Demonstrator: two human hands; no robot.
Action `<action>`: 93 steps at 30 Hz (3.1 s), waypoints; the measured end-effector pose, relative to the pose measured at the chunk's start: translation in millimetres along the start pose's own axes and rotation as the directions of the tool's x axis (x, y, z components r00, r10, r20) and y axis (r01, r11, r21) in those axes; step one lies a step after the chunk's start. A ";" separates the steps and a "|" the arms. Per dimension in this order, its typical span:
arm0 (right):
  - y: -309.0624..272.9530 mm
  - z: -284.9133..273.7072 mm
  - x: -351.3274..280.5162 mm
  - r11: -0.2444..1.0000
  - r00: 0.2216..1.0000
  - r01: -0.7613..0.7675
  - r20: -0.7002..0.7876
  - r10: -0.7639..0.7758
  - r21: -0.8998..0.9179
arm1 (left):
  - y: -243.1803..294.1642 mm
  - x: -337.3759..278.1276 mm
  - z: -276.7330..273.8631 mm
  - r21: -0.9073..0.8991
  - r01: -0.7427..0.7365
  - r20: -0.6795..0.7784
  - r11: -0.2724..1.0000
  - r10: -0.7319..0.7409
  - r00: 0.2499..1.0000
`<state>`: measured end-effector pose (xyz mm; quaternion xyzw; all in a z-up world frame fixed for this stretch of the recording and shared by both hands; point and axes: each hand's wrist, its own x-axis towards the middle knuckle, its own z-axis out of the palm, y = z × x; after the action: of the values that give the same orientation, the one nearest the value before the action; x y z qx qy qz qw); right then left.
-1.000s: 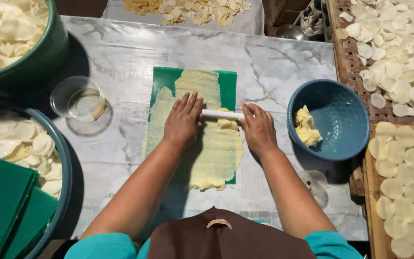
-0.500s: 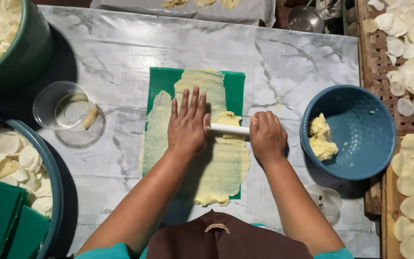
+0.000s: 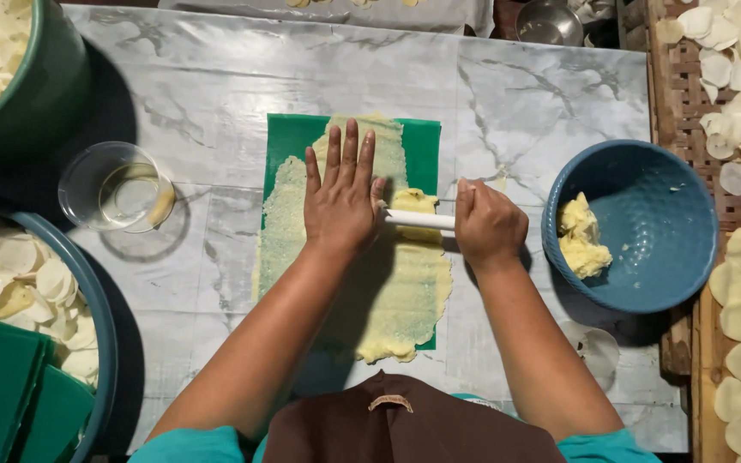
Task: Rolling out dough onto a mat and forming thin shapes to prepare crackers.
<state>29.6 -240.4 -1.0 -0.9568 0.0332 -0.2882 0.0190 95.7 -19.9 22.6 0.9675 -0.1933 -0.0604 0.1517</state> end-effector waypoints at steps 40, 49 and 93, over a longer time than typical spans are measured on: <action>-10.2 -3.0 -29.0 0.995 0.991 -0.076 0.111 0.069 0.059 | -8.0 1.2 34.1 0.042 0.005 0.047 0.999 -0.007 0.999; -13.1 -26.3 -69.4 0.993 0.877 -0.079 0.479 0.030 0.083 | -3.7 -45.9 39.6 0.044 -0.056 -0.007 0.997 0.056 0.998; -25.7 -26.8 -27.5 0.976 0.794 -0.216 0.588 0.158 0.030 | -1.1 -51.6 23.5 0.053 0.083 0.049 0.995 -0.086 0.995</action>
<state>-6.7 -213.2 7.6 -0.9888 0.1063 0.0202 0.1024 44.5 -5.1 3.1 0.9764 -0.1576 -0.0866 0.1193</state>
